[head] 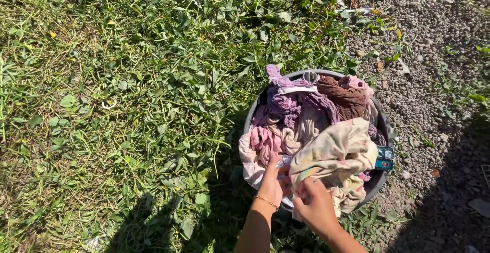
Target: Hanging wet laundry from a basket onto a clothesline using hangers.
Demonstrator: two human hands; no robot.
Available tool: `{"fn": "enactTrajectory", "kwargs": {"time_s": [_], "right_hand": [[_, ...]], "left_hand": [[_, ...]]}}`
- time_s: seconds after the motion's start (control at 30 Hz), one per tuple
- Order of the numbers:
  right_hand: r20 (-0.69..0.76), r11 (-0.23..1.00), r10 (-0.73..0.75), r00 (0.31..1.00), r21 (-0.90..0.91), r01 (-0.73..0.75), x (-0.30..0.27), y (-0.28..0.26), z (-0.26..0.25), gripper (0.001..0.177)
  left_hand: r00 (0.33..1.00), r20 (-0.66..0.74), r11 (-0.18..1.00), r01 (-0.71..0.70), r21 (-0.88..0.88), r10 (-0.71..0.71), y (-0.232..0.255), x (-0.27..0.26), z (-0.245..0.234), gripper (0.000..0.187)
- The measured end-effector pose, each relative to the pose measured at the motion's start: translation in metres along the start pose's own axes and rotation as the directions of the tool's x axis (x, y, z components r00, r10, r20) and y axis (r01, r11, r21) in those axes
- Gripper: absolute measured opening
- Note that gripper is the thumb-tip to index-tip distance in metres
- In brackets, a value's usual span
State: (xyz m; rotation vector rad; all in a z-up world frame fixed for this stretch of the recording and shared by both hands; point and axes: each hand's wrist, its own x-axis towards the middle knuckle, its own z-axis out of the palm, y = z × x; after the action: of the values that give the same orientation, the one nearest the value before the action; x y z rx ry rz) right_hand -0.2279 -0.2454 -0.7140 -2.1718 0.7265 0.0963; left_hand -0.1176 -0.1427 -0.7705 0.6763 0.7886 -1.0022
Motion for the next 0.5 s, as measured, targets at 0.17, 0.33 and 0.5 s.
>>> {"fn": "enactTrajectory", "kwargs": {"time_s": [0.17, 0.33, 0.5], "right_hand": [[0.163, 0.980, -0.178, 0.970, 0.112, 0.162, -0.053, 0.022, 0.025, 0.037], [-0.140, 0.977, -0.124, 0.982, -0.187, 0.097, -0.052, 0.061, 0.001, 0.066], [-0.177, 0.895, 0.346, 0.921, -0.232, -0.381, -0.033, 0.186, -0.011, 0.017]], "left_hand": [[0.936, 0.031, 0.845, -0.330, 0.422, 0.351, -0.062, 0.073, -0.118, 0.026], [0.749, -0.345, 0.821, -0.549, 0.157, 0.566, -0.013, 0.012, -0.099, 0.026], [0.443, -0.287, 0.513, -0.567, 0.644, 0.850, 0.018, -0.050, -0.029, 0.034]]}}
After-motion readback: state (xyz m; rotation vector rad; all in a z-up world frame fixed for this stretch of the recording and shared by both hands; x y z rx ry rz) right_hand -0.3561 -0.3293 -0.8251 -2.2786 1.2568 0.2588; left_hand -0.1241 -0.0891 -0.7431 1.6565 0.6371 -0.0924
